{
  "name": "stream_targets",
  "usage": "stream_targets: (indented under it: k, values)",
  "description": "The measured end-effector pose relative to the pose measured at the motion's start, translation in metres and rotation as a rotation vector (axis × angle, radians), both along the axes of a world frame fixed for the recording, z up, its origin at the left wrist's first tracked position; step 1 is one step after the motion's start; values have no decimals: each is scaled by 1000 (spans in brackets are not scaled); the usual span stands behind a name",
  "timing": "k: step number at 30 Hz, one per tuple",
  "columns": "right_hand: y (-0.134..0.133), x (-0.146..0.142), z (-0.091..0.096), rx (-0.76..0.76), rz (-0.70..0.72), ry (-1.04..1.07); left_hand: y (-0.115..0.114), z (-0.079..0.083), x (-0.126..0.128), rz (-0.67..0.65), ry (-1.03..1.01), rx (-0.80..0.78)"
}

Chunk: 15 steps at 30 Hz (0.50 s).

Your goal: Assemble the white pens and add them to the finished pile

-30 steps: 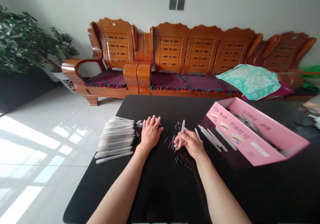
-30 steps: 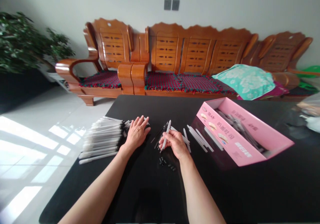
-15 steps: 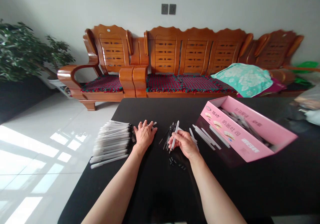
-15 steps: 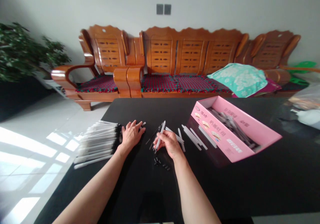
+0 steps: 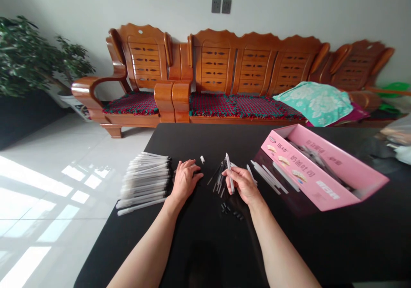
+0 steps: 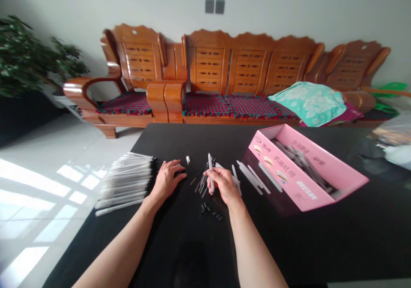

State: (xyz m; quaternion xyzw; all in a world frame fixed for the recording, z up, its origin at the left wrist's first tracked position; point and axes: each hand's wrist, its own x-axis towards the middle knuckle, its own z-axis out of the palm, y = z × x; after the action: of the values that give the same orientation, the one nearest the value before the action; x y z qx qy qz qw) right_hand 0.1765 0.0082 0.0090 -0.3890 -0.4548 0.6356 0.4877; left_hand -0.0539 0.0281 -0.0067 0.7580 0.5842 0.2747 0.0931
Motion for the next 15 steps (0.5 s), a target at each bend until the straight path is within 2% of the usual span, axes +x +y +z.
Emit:
stream_targets:
  k: [6,10,13,15]
  values:
    - [0,1,-1,15,-19,-20,1,-1,-7,-72,-13,-11]
    - [-1,1,2,29,-13,-68,-2,8,-4,-79,-43,31]
    - [-2,1,2,57,2,-106,-4,16,2,-58,-234,46]
    - [-2,1,1,73,3,-124,-5,18,6,-48,-473,-37]
